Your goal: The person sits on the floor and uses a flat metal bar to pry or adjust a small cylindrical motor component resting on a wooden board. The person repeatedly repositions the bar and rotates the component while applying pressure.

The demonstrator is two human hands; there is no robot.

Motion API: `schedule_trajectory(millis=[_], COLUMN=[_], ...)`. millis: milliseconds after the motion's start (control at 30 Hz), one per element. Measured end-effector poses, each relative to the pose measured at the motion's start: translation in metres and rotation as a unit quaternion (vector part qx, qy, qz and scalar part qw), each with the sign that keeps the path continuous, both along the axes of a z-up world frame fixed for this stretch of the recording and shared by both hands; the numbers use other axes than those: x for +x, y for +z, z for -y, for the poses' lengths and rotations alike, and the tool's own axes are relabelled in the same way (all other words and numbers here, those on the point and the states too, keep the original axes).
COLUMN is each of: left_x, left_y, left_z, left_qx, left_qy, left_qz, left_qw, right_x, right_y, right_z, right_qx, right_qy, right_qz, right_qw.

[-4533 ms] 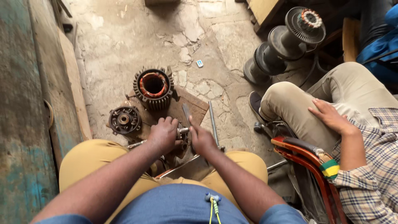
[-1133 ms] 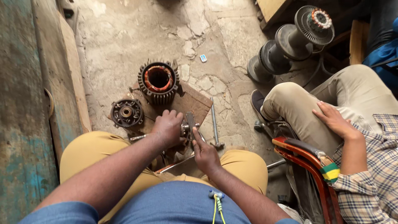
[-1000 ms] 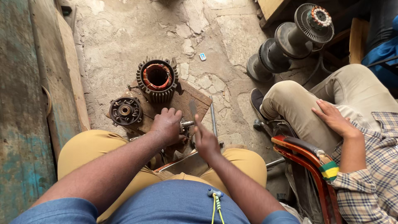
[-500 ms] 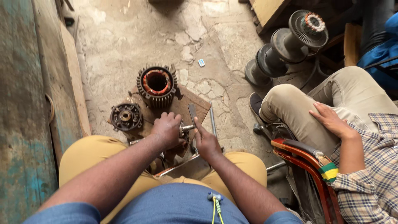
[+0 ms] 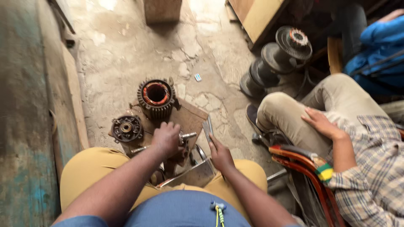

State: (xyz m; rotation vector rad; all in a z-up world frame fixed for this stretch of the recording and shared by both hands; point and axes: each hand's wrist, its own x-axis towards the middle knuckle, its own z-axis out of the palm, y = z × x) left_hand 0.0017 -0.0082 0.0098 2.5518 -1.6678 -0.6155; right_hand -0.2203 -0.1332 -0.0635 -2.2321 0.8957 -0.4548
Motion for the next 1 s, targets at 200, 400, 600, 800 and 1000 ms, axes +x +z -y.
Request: schedule_trajectory(millis=[200,400,600,800,1000], left_x=[-0.008,0.005,0.012,-0.002,-0.003], left_y=[-0.012,-0.009,0.011,0.021,0.015], left_z=[-0.033,-0.039,-0.042,-0.036,-0.030], left_qx=[-0.102,-0.092,-0.001,0.002,0.051], left_qy=[0.010,-0.008,0.064,0.010,-0.055], left_qz=[0.030,-0.036,-0.156,-0.011,0.022], left_qw=[0.994,0.995,0.986,1.000,0.997], right_x=[-0.048,-0.059,-0.041,-0.017,-0.009], right_y=[0.013,0.029,0.033,0.038,0.043], right_z=[-0.037,-0.049,-0.055,-0.053,-0.060], right_qx=[0.293,0.264,0.256,0.194,0.168], right_qy=[-0.083,-0.020,-0.013,0.045,0.026], right_qz=[-0.029,0.042,-0.002,-0.001,-0.163], right_qw=[0.952,0.963,0.966,0.980,0.972])
